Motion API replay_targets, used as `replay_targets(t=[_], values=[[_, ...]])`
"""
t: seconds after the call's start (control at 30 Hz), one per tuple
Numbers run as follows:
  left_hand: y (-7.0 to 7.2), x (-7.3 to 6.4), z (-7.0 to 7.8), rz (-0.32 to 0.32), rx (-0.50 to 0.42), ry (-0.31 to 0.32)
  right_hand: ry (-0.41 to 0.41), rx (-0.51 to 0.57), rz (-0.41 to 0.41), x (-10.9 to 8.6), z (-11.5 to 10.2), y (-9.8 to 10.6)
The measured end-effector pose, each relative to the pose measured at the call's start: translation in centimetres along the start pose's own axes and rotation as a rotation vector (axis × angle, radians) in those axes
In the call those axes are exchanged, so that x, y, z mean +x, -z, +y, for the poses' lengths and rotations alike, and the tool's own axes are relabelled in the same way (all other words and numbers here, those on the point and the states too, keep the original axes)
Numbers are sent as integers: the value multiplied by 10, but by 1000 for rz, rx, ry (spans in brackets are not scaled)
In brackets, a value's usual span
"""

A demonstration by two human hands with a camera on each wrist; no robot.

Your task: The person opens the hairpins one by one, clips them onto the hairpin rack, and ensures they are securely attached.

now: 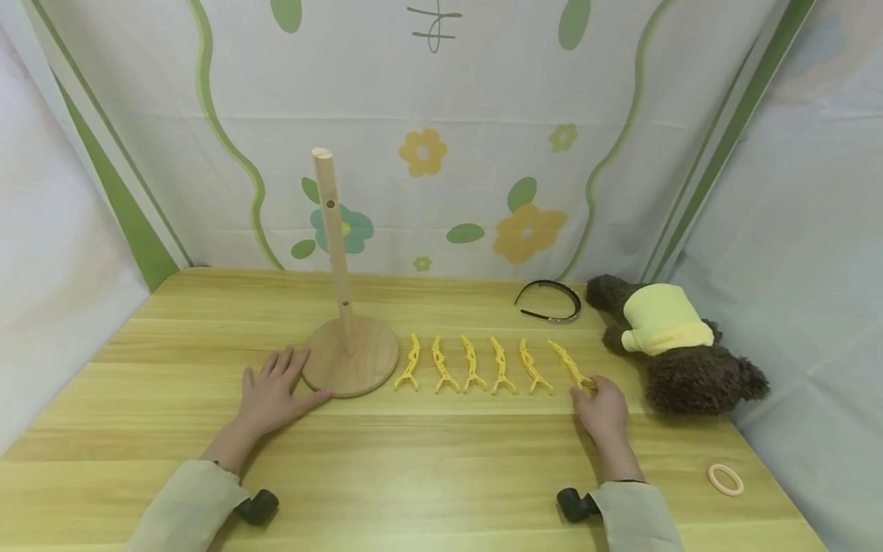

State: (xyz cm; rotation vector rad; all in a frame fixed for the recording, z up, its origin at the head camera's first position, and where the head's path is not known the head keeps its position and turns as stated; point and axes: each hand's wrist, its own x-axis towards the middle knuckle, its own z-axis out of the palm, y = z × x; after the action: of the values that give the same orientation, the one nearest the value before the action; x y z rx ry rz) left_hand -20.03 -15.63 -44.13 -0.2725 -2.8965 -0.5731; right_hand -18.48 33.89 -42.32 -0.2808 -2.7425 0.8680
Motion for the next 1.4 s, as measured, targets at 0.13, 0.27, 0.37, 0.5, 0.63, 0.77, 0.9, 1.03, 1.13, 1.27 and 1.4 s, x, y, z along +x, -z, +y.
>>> replay_targets(t=[0.13,0.27,0.37,0.5,0.63,0.77,0.9,1.03,1.13,1.27,1.4], values=[[0,0,-1,-4,4,0,-21,26,27,1,-4,7],[-1,0,-1,-2,1,1,57,78,55,5,-9,14],[-1,0,-1,-2,2,4,201,63,57,10,-19,17],[0,-1,0,-5,2,6,348,26,33,18,-41,19],[2,-2,2,-10,-5,5,433,39,35,28,-65,19],[3,-3,2,-10,-4,7,475,71,9,38,-89,15],[3,-2,2,-8,-5,8,479,79,-61,45,-109,7],[2,-2,1,-9,-2,5,532,110,-98,47,-128,-6],[2,-2,1,-8,0,3,584,148,-113,48,-139,-19],[2,-1,0,-7,0,2,604,187,-168,47,-154,-37],[2,-1,1,-6,1,1,599,217,-224,42,-171,-55]])
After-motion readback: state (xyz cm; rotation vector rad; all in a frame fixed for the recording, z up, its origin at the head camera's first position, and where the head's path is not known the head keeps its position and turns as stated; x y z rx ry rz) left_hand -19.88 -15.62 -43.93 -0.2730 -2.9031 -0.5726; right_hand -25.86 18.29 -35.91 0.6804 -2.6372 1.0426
